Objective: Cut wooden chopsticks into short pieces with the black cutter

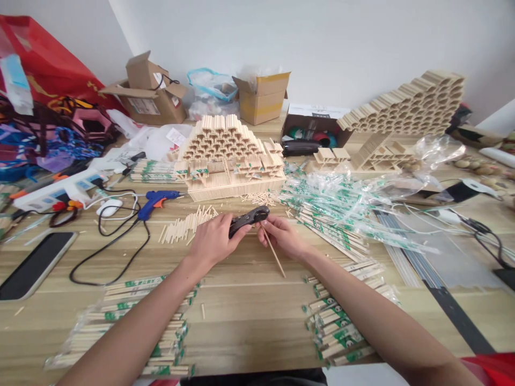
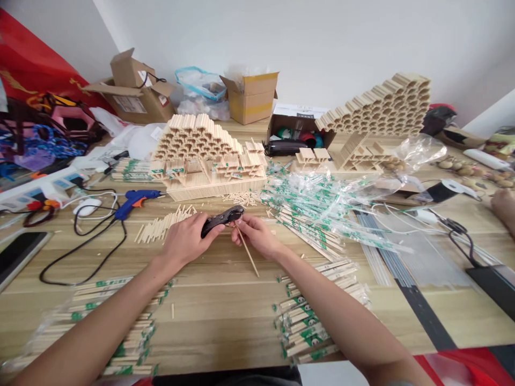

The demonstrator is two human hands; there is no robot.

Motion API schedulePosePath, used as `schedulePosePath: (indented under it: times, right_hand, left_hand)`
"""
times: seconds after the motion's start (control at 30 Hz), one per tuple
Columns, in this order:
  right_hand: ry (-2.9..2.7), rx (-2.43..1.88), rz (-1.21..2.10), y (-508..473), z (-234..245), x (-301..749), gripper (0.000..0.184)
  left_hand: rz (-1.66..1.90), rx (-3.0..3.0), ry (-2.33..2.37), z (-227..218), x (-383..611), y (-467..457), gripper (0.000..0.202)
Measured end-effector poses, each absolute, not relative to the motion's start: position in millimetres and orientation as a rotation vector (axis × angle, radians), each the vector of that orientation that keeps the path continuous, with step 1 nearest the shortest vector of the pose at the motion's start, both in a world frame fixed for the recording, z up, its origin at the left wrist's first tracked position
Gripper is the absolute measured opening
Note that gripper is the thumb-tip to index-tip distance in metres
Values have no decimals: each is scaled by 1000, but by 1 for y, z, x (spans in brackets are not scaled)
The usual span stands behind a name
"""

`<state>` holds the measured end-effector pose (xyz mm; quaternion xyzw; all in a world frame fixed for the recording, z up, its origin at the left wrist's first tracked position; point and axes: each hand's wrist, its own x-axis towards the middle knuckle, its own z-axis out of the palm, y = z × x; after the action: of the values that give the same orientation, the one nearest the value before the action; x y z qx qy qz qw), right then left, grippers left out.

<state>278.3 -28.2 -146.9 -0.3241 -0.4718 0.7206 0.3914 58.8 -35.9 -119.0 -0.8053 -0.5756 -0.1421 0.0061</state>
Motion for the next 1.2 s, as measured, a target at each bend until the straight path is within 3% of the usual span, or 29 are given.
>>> schedulePosePath:
  times: [0.33, 0.63, 0.87, 1.07, 1.2]
  right_hand:
    - [-1180, -828, 1833, -30, -142, 277, 42]
    - [-1152, -866, 1782, -31, -138, 277, 37]
    - [-1059, -842, 1689, -26, -142, 277, 46]
    - [-900, -986, 1373, -19, -149, 281, 47]
    - [-887, -1058, 1180, -16, -153, 283, 50]
  left_hand:
    - [-491, -2561, -1909, -116, 59, -37, 60]
    - [-1385, -2636, -2337, -124, 53, -25, 62]
    - [-1789, -2707, -2546, -128, 54, -23, 44]
    - [-2047, -2734, -2581, -124, 52, -21, 39]
    - [-2428, -2515, -2509, -124, 49, -17, 33]
